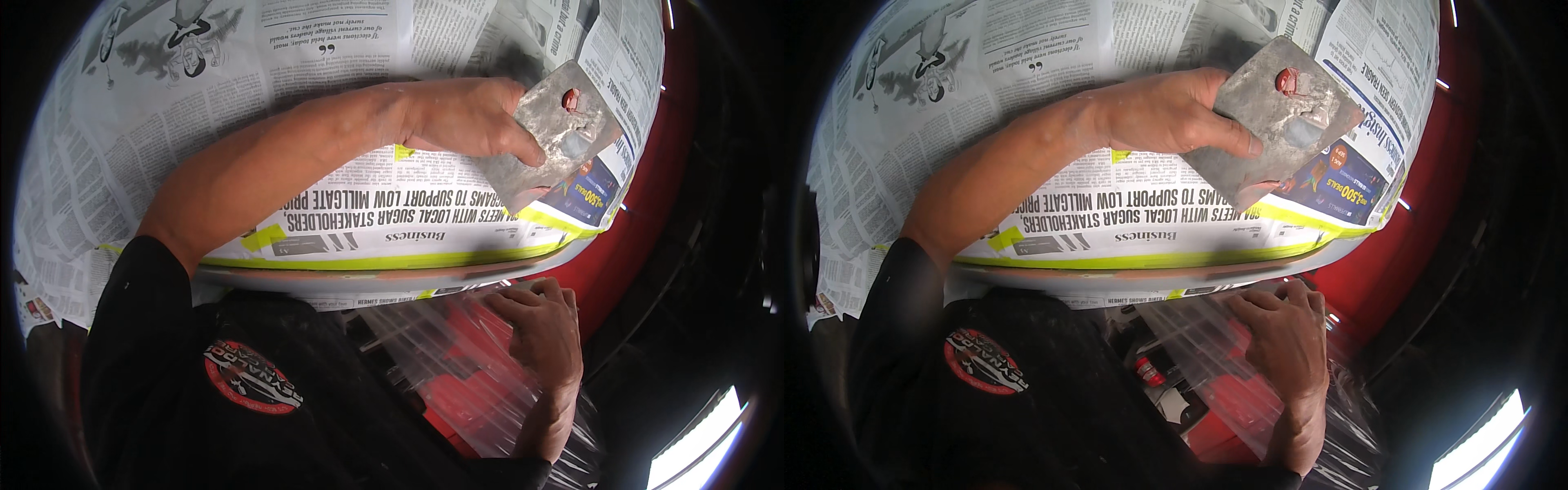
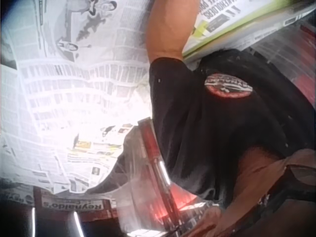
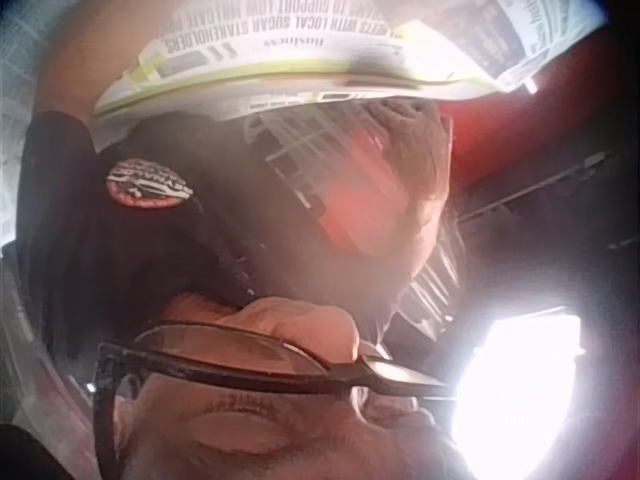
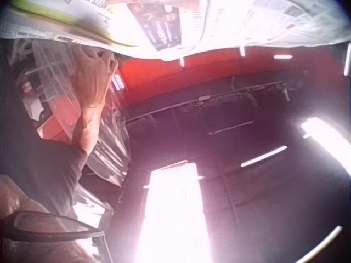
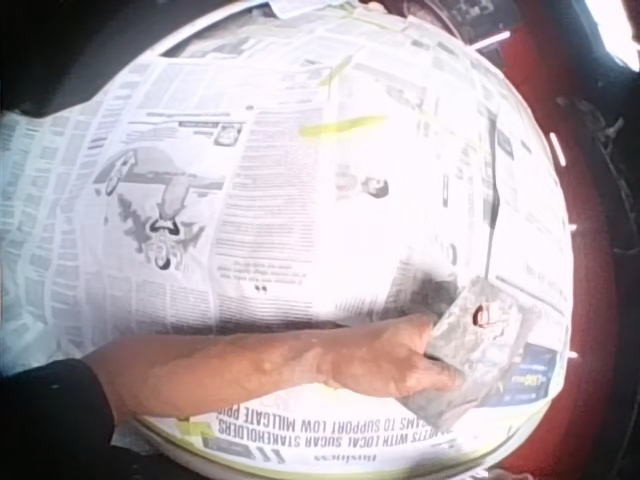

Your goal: The person applies body filler to a car panel using a metal spreader and a smaller scraper. They repeatedly scoop filler from the spreader and smooth it onto the surface, which is masked with newspaper and tape.

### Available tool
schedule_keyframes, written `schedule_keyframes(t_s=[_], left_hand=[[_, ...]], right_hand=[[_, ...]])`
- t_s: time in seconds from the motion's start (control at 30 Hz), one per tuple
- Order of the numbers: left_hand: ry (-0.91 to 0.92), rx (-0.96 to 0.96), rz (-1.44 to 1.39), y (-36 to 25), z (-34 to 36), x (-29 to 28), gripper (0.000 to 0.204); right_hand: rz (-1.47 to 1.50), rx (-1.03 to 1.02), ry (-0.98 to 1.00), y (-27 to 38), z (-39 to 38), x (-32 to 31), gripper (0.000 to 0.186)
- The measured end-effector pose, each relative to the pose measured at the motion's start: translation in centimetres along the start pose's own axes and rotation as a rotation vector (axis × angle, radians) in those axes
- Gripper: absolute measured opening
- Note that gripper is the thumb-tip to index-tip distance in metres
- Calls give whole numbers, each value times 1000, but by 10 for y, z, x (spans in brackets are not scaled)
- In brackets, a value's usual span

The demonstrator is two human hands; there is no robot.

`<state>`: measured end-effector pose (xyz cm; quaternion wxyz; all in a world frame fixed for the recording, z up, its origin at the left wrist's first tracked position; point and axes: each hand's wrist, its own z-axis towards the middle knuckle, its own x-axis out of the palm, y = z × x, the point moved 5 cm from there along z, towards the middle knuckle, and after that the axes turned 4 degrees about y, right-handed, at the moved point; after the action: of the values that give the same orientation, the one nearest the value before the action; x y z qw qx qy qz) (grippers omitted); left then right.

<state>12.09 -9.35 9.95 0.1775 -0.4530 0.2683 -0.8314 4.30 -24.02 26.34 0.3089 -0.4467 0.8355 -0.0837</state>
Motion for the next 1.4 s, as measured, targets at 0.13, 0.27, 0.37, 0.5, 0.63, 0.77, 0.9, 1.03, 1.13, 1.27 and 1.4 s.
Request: schedule_keyframes(t_s=[0.13,0.27,0.37,0.5,0.63,0.77,0.9,1.03,1.13,1.27,1.4], left_hand=[[5,-10,11,-1,0,1,41],[5,-45,6,-1,-1,1,43],[14,-47,16,-1,0,1,43],[24,-61,2,3,1,0,43],[5,-74,4,1,0,0,44],[27,-53,-1,0,1,0,46],[35,-35,-16,2,2,1,46],[15,-92,48,2,1,-1,46],[10,-88,39,2,0,-1,46],[9,-40,7,1,-1,0,46],[24,-36,4,0,1,0,45]], right_hand=[[27,162,-231,-18,-28,-9,50],[12,129,-304,-24,-20,-5,52],[45,94,-270,-21,-8,-1,50],[41,60,-224,-17,1,8,49],[23,63,-212,-14,5,9,48],[26,63,-195,-11,5,10,46],[37,63,-179,-9,5,11,45],[31,88,-177,-11,-3,11,45],[32,105,-190,-15,-14,-4,47],[29,92,-214,-14,-4,-10,50],[78,31,-154,-11,9,-4,52]])
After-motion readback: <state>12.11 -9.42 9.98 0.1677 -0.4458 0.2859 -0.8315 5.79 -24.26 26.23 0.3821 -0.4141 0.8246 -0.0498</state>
